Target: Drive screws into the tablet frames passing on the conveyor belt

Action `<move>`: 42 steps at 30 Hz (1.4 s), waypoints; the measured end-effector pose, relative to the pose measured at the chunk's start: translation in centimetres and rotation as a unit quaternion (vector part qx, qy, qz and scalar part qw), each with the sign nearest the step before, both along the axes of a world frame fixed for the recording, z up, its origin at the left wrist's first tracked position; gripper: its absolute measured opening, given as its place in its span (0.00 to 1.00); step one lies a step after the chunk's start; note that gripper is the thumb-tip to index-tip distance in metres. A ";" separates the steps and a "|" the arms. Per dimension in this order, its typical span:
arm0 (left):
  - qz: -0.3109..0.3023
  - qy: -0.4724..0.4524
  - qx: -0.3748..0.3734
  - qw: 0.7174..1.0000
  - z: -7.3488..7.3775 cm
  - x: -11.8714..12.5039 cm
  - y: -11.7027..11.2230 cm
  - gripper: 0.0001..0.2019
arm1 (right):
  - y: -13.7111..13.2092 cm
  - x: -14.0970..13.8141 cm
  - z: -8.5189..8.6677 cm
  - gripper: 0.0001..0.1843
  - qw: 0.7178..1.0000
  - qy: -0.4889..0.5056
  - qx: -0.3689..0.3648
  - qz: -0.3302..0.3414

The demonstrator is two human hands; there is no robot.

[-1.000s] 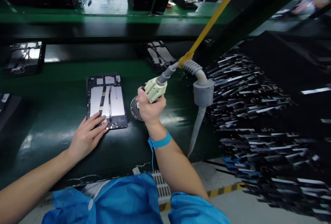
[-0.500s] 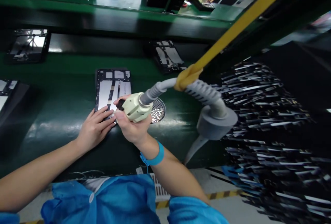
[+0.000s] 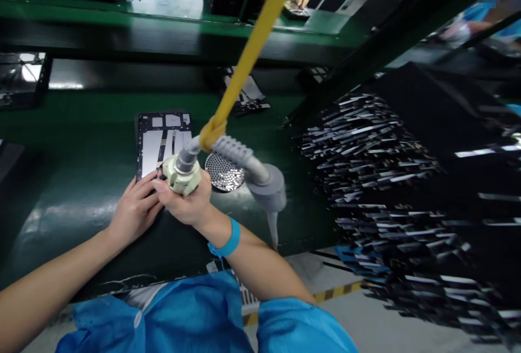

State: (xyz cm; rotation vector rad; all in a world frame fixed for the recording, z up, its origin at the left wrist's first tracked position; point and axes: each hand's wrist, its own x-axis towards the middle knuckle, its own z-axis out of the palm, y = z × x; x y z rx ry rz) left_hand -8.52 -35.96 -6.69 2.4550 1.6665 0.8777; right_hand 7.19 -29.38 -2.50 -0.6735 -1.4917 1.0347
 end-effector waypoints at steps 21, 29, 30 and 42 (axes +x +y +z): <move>0.002 -0.001 0.018 1.000 -0.6 -0.1 -0.1 0.12 | 5.8 4.8 -0.3 0.11 0.976 0.017 0.031 -0.216; 0.004 -0.001 0.024 1.000 -0.7 -0.2 0.0 0.12 | 6.9 4.1 -0.7 0.12 0.974 0.001 0.031 -0.226; 0.004 -0.001 0.024 1.000 -0.7 -0.1 0.0 0.12 | 6.9 4.0 -0.7 0.11 0.973 0.005 0.031 -0.228; 0.008 -0.008 0.015 1.000 -0.6 0.1 0.0 0.13 | 6.8 4.1 0.2 0.13 0.971 0.033 0.020 -0.236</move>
